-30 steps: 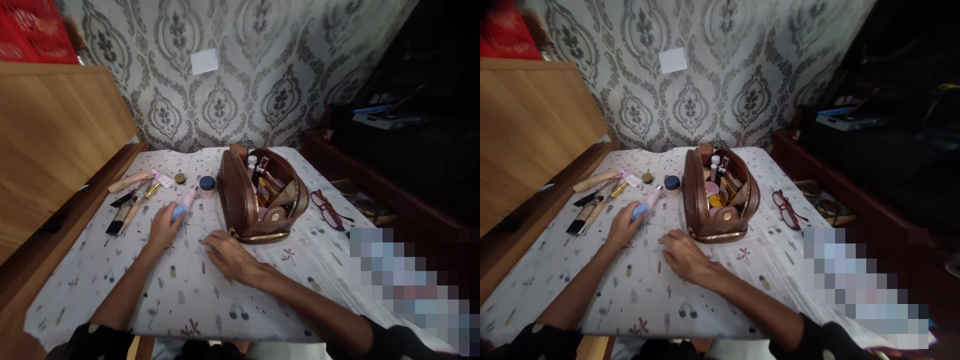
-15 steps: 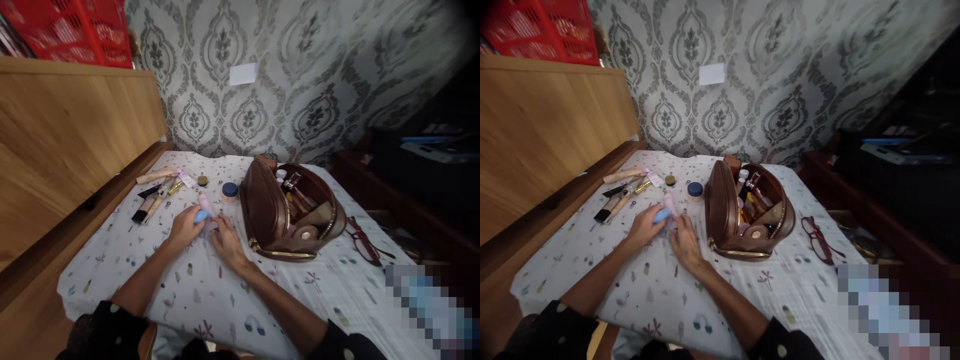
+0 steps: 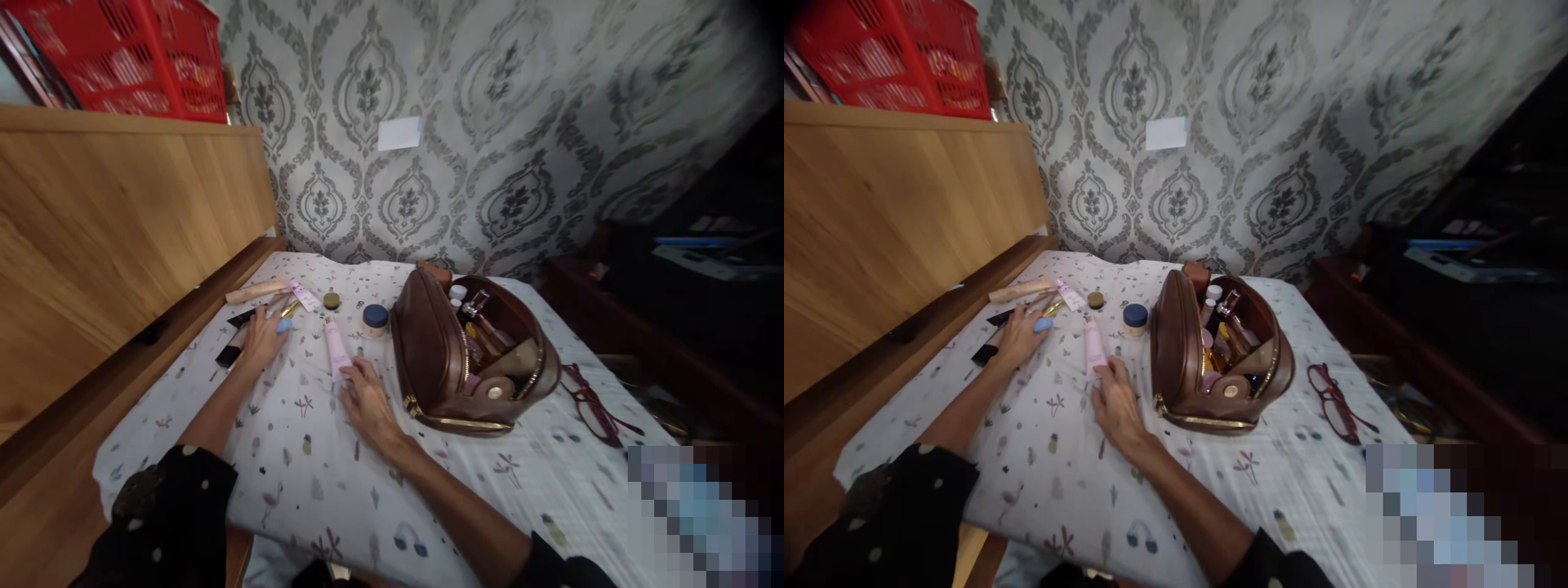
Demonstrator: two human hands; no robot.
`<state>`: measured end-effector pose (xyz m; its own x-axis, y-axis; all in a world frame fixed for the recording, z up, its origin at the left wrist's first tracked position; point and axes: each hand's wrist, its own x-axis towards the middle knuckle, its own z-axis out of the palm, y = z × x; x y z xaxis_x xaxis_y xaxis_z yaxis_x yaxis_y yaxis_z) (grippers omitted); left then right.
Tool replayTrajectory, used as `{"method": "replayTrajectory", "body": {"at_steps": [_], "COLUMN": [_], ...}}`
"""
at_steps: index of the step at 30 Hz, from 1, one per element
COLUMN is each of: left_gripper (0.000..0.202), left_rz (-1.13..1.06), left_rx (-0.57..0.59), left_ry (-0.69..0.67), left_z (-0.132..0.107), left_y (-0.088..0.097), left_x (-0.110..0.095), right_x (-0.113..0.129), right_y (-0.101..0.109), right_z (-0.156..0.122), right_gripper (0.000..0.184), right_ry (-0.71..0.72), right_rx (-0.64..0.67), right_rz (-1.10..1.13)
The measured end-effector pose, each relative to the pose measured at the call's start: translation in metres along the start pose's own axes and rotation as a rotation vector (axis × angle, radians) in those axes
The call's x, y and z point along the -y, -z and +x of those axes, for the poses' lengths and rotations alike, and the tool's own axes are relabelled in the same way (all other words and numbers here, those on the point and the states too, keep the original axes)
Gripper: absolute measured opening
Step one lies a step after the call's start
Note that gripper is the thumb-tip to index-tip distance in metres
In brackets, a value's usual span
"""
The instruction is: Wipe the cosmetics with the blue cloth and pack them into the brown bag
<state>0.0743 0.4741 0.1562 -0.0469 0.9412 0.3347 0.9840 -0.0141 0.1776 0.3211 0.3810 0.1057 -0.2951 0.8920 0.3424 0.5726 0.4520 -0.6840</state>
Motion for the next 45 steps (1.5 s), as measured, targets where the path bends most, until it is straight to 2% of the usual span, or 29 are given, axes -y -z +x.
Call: {"method": "replayTrajectory", "body": {"at_steps": [4, 9, 12, 15, 18, 21, 24, 28, 33, 36, 39, 42, 45], "left_gripper": [0.030, 0.021, 0.019, 0.025, 0.027, 0.024, 0.020, 0.025, 0.021, 0.024, 0.028, 0.035, 0.032], "left_rz": [-0.020, -0.332, -0.497, -0.614, -0.524, -0.345, -0.263, -0.191, -0.181, -0.240, -0.526, -0.744, -0.831], "left_rx": [0.004, 0.145, 0.198, 0.228, 0.186, 0.127, 0.165, 0.192, 0.128, 0.028, -0.096, -0.040, 0.085], "left_ry": [-0.082, -0.213, -0.260, -0.166, -0.025, 0.104, 0.142, 0.150, 0.114, 0.111, 0.046, -0.046, -0.181], "left_z": [-0.030, -0.065, -0.072, -0.061, -0.032, 0.003, 0.027, 0.033, 0.027, 0.018, -0.003, -0.039, -0.075], "left_y": [0.006, 0.016, 0.024, 0.031, 0.031, 0.019, 0.000, -0.017, -0.010, 0.001, 0.013, 0.022, 0.028], "left_x": [-0.015, -0.041, -0.049, -0.046, -0.036, -0.026, -0.023, -0.028, -0.027, -0.023, -0.031, -0.055, -0.087], "right_x": [-0.003, -0.006, -0.006, -0.005, -0.007, -0.009, -0.010, -0.007, -0.003, -0.001, 0.001, 0.002, 0.003], "right_y": [-0.002, -0.004, -0.004, -0.004, -0.005, -0.006, -0.007, -0.007, -0.007, -0.005, -0.002, 0.003, 0.008], "right_z": [0.000, 0.000, 0.000, 0.000, 0.000, 0.000, 0.000, -0.001, -0.001, 0.000, 0.002, 0.004, 0.006], "right_gripper": [0.037, 0.036, 0.037, 0.037, 0.035, 0.034, 0.034, 0.035, 0.033, 0.031, 0.025, 0.027, 0.040], "right_ry": [0.009, 0.034, 0.029, 0.016, 0.017, 0.027, 0.047, 0.035, 0.018, 0.011, 0.025, 0.044, 0.014], "right_rx": [-0.019, -0.033, -0.024, -0.013, -0.015, -0.029, -0.021, -0.019, -0.014, -0.052, -0.158, -0.234, -0.185], "right_rz": [0.008, 0.020, 0.015, 0.017, 0.025, 0.032, 0.044, 0.046, 0.051, 0.053, 0.094, 0.243, 0.482]}}
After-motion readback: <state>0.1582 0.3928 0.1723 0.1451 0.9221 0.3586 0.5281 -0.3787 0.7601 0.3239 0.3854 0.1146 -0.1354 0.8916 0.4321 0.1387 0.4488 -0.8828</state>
